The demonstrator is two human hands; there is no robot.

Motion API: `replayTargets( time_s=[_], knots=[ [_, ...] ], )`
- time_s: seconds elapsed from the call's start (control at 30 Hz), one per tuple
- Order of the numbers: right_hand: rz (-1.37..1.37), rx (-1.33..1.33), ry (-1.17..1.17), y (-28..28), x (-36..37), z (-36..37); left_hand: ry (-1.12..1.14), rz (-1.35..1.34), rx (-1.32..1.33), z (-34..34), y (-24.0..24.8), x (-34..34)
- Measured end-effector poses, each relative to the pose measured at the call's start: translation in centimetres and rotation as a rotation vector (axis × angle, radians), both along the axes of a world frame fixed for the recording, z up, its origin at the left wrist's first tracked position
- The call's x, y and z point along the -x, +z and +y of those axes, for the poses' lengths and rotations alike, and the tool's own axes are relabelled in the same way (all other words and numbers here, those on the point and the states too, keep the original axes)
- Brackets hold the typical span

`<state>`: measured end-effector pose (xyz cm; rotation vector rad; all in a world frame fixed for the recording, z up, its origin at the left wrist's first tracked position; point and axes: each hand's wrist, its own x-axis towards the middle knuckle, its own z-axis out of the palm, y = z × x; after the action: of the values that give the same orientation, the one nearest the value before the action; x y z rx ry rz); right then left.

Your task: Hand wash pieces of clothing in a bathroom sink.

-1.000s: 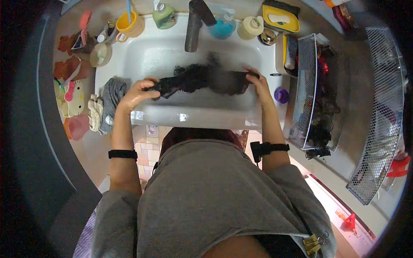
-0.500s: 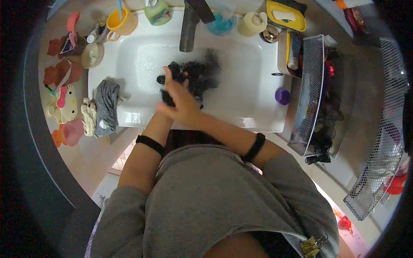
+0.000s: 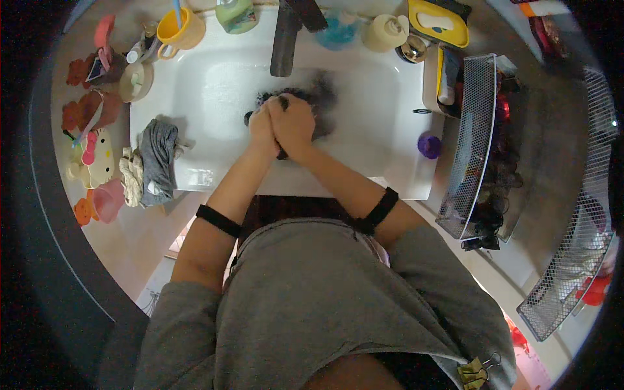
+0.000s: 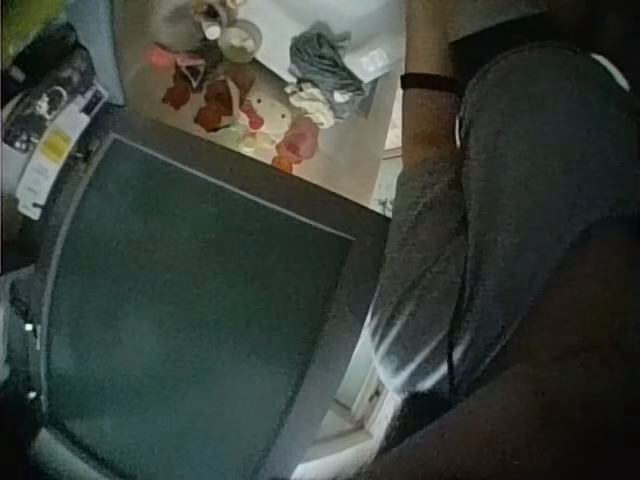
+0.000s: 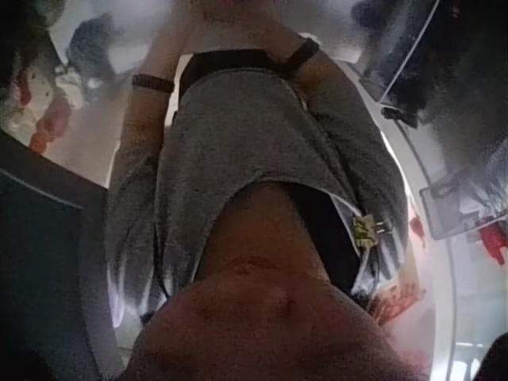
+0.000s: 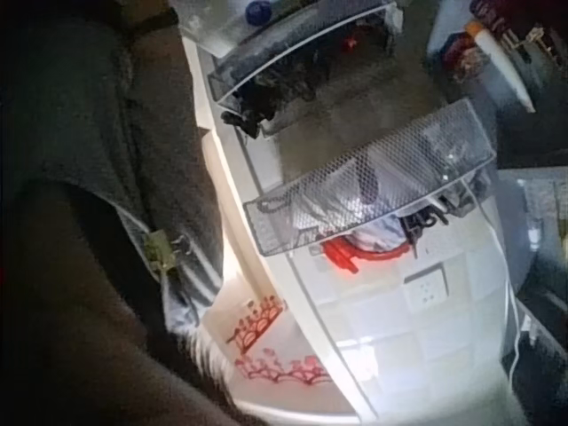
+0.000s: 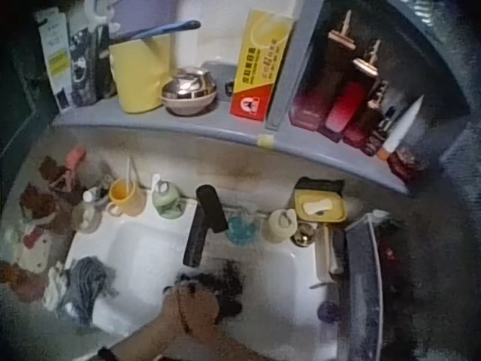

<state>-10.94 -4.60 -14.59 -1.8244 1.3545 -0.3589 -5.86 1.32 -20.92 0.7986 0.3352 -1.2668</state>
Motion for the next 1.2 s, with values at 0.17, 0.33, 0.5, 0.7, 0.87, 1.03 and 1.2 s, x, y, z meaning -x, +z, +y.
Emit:
replayTargets(
  time_s=[0.17,0.33,0.5,0.7,0.87,1.03,1.2],
  knots=[
    [0.020,-0.075,-0.077,-3.6,3.3,-5.8,-0.033,0.080,-0.280,-2.1,7.9,-0.7],
    [-0.200,0.209,0.291,0.6,8.7,-6.5,0.075,-0.409,-0.211,3.1,8.4,-6.4],
    [0.605,-0.021,0.985,1.9,12.4,-6.9,-0.624,-1.287,-0.288,5.1,10.1,-6.0],
    [-0.524,-0.408,0.221,-0.6,12.9,-9.9,-1.344,-1.710,-0.564,3.0,9.6,-4.4],
    [-1.197,-0.747,-0.309,2.7,8.3,-5.9,-0.327,-0.748,0.125,0.7,8.9,-2.4],
    [-0.464,0.070,0.287,5.5,5.3,2.2,-0.130,0.063,0.514,0.4,4.5,-2.1],
    [0.178,-0.136,-0.178,-0.1,2.5,-6.4,0.029,-0.279,-0.214,-2.8,5.9,3.5]
  ],
)
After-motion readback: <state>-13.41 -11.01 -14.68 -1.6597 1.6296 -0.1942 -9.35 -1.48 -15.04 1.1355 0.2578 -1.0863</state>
